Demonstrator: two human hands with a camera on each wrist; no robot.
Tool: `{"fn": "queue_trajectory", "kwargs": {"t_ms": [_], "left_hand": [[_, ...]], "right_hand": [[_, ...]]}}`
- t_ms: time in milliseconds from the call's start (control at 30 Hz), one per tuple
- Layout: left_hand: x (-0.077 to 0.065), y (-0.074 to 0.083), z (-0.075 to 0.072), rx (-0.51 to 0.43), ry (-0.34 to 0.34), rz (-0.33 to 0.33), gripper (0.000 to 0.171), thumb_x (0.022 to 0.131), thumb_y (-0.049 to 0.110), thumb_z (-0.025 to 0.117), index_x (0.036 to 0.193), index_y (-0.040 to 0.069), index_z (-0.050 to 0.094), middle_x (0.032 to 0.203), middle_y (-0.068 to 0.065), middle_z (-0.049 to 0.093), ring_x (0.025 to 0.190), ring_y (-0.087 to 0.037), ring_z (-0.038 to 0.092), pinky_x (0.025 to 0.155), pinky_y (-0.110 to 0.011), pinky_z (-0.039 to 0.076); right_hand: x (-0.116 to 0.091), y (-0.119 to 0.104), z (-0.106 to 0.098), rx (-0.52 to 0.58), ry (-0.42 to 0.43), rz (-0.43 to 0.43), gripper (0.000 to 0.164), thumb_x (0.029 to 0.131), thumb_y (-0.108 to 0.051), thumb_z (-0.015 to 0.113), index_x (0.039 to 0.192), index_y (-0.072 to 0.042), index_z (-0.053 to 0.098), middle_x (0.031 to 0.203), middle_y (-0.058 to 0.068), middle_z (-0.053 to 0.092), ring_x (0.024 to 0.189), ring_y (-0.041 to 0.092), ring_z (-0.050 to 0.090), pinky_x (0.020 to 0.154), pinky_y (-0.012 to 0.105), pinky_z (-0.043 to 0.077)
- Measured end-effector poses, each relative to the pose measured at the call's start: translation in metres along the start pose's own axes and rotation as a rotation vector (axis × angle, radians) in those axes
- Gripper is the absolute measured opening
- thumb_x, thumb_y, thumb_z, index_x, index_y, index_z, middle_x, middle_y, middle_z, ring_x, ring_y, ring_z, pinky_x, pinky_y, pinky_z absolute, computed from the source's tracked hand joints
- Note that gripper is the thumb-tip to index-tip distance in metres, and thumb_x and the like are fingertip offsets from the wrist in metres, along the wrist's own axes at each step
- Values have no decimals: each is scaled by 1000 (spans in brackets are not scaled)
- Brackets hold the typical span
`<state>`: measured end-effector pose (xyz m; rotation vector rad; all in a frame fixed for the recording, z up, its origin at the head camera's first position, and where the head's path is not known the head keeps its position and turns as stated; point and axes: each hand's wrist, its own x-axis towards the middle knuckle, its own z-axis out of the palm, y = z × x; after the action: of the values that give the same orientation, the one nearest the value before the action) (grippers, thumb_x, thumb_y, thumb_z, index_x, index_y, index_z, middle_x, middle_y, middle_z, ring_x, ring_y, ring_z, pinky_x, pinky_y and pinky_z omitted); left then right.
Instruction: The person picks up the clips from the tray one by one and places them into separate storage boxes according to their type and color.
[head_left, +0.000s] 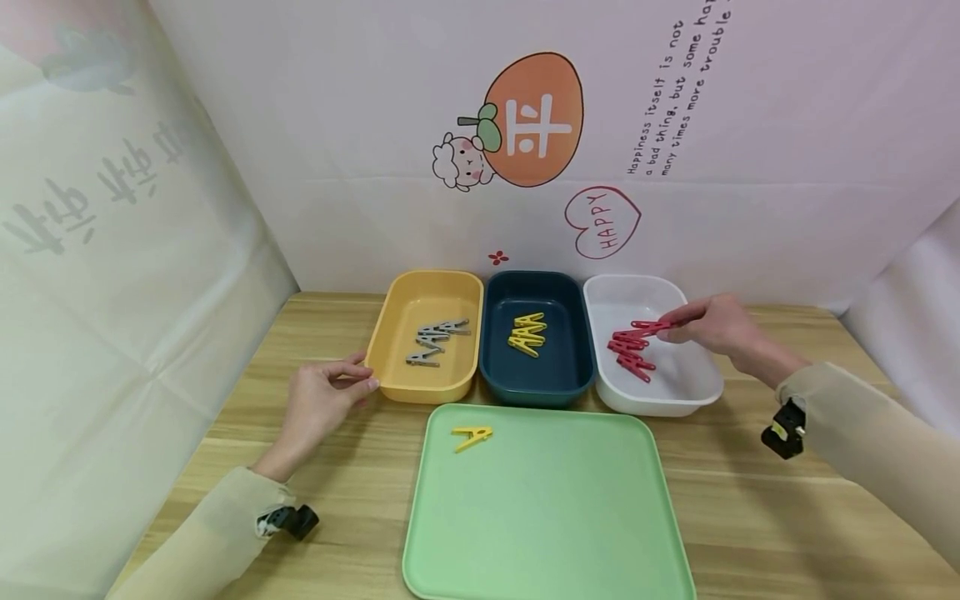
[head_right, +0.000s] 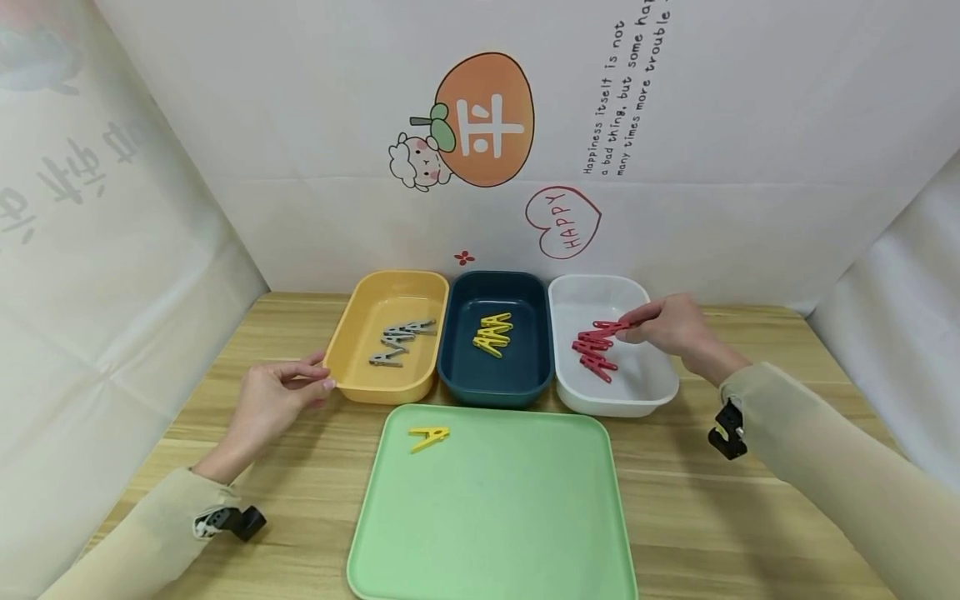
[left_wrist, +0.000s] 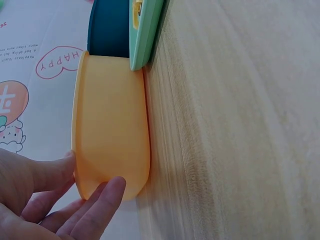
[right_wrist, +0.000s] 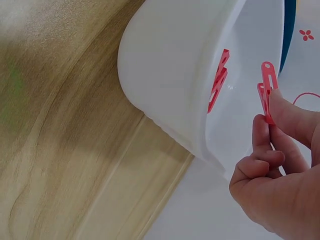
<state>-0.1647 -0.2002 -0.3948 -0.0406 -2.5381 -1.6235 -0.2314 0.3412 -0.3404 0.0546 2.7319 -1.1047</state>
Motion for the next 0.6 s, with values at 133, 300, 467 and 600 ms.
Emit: {"fn": "queue_trajectory", "kwargs": {"t_ms": [133, 300, 467, 600], "left_hand": [[0, 1, 0, -9, -4, 4, 16, 92, -4, 80, 105, -13, 76, 139, -23, 64, 101, -35, 76, 75, -39, 67], [-1, 1, 0, -14, -4, -2, 16, 92, -5, 79, 105, -13, 76, 140, -22, 64, 101, -35, 75, 76, -39, 67], [-1, 2, -1, -15, -7, 0, 15, 92, -5, 80, 104, -13, 76, 139, -22, 64, 101, -35, 76, 76, -40, 67], [-1, 2, -1, -19, -10, -4, 15, 92, -5, 80, 104, -13, 76, 139, -22, 64, 101, -35, 76, 76, -40, 67]], "right_hand": [[1, -1, 1, -22, 8, -8, 45, 95, -19, 81, 129, 9, 70, 114, 18, 76, 120, 44, 59, 107, 65, 46], [2, -1, 2, -36, 17, -16, 45, 95, -18, 81, 128, 9, 70, 116, 21, 75, 119, 45, 59, 104, 63, 47], [2, 0, 1, -57, 28, -25, 50, 96, -18, 80, 133, 12, 65, 122, 27, 72, 121, 46, 56, 102, 59, 49], [-1, -1, -2, -78, 42, -34, 54, 96, -22, 79, 136, 11, 63, 128, 31, 66, 125, 47, 52, 101, 57, 51]]}}
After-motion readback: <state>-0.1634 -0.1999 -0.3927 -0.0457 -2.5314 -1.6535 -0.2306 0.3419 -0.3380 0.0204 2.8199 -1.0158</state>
